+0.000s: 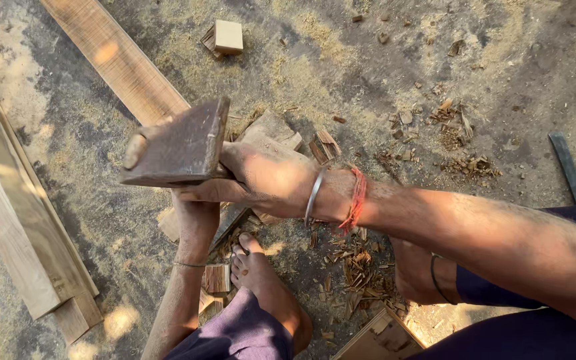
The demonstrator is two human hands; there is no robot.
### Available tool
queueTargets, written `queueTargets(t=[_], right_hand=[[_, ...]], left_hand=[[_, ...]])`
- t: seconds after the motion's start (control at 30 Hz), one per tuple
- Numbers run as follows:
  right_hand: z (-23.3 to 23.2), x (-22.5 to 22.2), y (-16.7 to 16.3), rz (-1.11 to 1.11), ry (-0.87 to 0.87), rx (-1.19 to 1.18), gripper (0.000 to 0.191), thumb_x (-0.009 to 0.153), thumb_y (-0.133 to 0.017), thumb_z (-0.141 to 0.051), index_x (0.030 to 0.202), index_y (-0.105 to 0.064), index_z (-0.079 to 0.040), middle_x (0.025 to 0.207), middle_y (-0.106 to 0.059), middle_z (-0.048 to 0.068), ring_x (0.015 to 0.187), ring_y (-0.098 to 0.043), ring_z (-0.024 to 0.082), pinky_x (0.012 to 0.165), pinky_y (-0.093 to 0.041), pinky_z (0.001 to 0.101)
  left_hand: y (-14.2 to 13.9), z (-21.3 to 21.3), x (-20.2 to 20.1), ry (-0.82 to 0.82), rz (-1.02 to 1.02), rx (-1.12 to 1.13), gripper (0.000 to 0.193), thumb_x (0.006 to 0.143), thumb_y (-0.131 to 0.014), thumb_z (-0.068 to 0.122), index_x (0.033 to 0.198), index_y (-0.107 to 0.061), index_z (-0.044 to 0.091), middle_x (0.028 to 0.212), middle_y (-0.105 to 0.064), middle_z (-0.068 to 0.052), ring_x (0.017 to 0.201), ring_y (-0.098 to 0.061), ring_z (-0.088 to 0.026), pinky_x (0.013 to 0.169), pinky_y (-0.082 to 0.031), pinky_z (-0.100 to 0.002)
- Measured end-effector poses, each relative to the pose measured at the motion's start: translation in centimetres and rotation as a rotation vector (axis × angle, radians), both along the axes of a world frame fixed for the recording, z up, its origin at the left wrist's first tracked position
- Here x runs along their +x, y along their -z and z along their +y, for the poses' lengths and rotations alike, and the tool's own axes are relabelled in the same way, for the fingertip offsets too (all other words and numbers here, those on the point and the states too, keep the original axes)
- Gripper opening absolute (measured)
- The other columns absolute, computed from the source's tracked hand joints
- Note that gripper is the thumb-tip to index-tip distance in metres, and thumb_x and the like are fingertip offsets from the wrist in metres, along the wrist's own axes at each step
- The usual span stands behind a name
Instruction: The person uses a chisel and mallet to carve a groove into a small piece of wood. They repeatedly strike the chisel to remove wood chips, occasionally adjusting the wood's position and inspecting the groove.
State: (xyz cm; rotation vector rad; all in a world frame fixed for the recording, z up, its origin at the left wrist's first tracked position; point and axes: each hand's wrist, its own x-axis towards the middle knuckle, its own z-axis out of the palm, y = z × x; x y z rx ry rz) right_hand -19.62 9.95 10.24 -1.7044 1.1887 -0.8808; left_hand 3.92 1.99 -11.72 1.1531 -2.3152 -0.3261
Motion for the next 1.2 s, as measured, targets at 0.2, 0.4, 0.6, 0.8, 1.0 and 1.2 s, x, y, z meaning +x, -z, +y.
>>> queueTargets(t=[0.2,0.4,0.6,0.8,1.0,1.2], right_hand=[[-0.7,0.4,-0.4,0.371,-0.033,0.075,0.065,0.098,-0.056,-0.065,0.120,-0.068,-0.005,0.092,-0.073,0.019,0.086,-0.073,0.033,0.076,-0.056,0.0455],[-0.1,0.0,0.0,0.133,0.012,0.110,0.063,0.090,-0.061,-0.061,0.122,-0.069,-0.007,0.076,-0.072,0.016,0.067,-0.070,0.025,0.065,-0.053,0.0412],[0.0,-0.4,0.2,-0.012,0.067,0.010,0.063,0.094,-0.059,-0.060,0.125,-0.071,-0.007,0.089,-0.076,0.012,0.076,-0.072,0.020,0.067,-0.056,0.0374],[0.1,-0.5,-1.3,-0.188,0.044,0.001,0.066,0.095,-0.059,-0.063,0.130,-0.068,-0.008,0.110,-0.078,0.012,0.100,-0.075,0.021,0.080,-0.061,0.0362],[0.1,-0.7,-1.6,0.035,0.059,-0.211,0.062,0.100,-0.052,-0.065,0.119,-0.072,-0.009,0.104,-0.077,0.012,0.087,-0.074,0.025,0.075,-0.058,0.0404],[-2.2,-0.1,0.8,0.392,0.052,0.118,0.069,0.089,-0.055,-0.070,0.106,-0.072,-0.005,0.068,-0.069,0.017,0.061,-0.070,0.028,0.060,-0.055,0.0439]], left_hand=[[0.2,0.6,0.0,-0.040,0.174,0.208,0.030,0.089,-0.070,0.004,0.118,-0.061,0.001,0.111,-0.068,-0.017,0.103,-0.067,-0.031,0.088,-0.055,-0.046],[-3.3,0.7,-0.4,-0.115,0.964,0.767,0.027,0.096,-0.062,0.000,0.122,-0.057,-0.002,0.126,-0.068,-0.012,0.117,-0.066,-0.019,0.105,-0.054,-0.037],[-8.5,1.0,-0.5,-0.115,0.639,0.498,0.020,0.099,-0.069,0.001,0.118,-0.065,-0.002,0.118,-0.072,-0.009,0.110,-0.068,-0.016,0.094,-0.058,-0.032],[-7.3,1.5,-2.4,0.023,0.734,0.563,0.031,0.087,-0.072,-0.002,0.115,-0.059,0.000,0.109,-0.069,-0.005,0.101,-0.069,-0.014,0.085,-0.061,-0.031],[-4.3,0.3,-1.4,-0.084,0.172,0.403,0.006,0.096,-0.073,0.001,0.092,-0.071,-0.003,0.091,-0.076,-0.013,0.082,-0.073,-0.020,0.072,-0.059,-0.035],[-5.3,0.5,-3.1,-0.015,0.377,0.386,0.015,0.086,-0.073,-0.002,0.101,-0.071,-0.003,0.098,-0.074,-0.014,0.089,-0.073,-0.020,0.074,-0.060,-0.033]])
